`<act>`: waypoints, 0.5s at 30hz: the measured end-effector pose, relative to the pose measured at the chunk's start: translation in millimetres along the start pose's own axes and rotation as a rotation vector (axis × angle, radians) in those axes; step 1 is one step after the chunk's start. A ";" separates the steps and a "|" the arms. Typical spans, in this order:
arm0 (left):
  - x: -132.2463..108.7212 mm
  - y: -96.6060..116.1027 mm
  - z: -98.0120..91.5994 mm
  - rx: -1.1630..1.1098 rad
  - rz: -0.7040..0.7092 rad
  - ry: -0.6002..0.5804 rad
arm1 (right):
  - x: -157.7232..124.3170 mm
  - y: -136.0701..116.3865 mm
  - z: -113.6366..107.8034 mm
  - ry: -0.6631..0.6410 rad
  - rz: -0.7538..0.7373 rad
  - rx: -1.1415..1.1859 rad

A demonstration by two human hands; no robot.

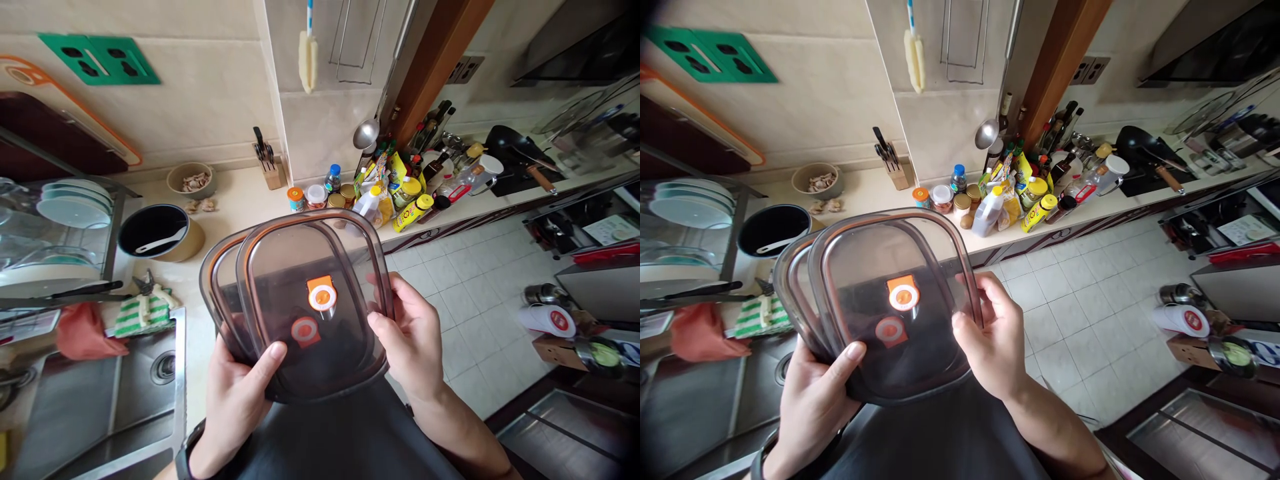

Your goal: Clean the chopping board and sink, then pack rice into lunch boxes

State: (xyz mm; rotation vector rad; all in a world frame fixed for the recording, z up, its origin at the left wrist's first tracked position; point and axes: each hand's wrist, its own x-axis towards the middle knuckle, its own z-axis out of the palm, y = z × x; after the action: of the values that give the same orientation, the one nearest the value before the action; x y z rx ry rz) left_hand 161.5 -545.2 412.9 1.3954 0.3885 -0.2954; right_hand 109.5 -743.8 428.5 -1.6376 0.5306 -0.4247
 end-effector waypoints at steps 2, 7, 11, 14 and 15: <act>2.7 1.5 -1.7 0.002 0.002 -0.009 | -1.1 -1.4 5.3 -0.006 0.014 -0.001; 16.9 6.4 -2.0 -0.046 -0.090 -0.042 | 8.4 14.3 1.1 -0.073 0.039 0.104; 31.2 5.8 0.2 -0.068 -0.241 -0.068 | 26.2 73.2 -34.5 -0.155 0.059 0.156; 40.8 1.8 5.4 -0.064 -0.300 -0.090 | 12.3 117.1 -58.5 -0.182 0.073 -0.074; 43.1 0.4 8.7 -0.057 -0.315 -0.105 | -0.2 124.7 -64.5 -0.181 0.068 -0.148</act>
State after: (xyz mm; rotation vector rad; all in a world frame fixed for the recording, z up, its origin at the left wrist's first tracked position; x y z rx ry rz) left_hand 201.3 -552.5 395.7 1.2553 0.5259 -0.6080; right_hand 61.2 -808.2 313.5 -1.7744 0.4890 -0.1875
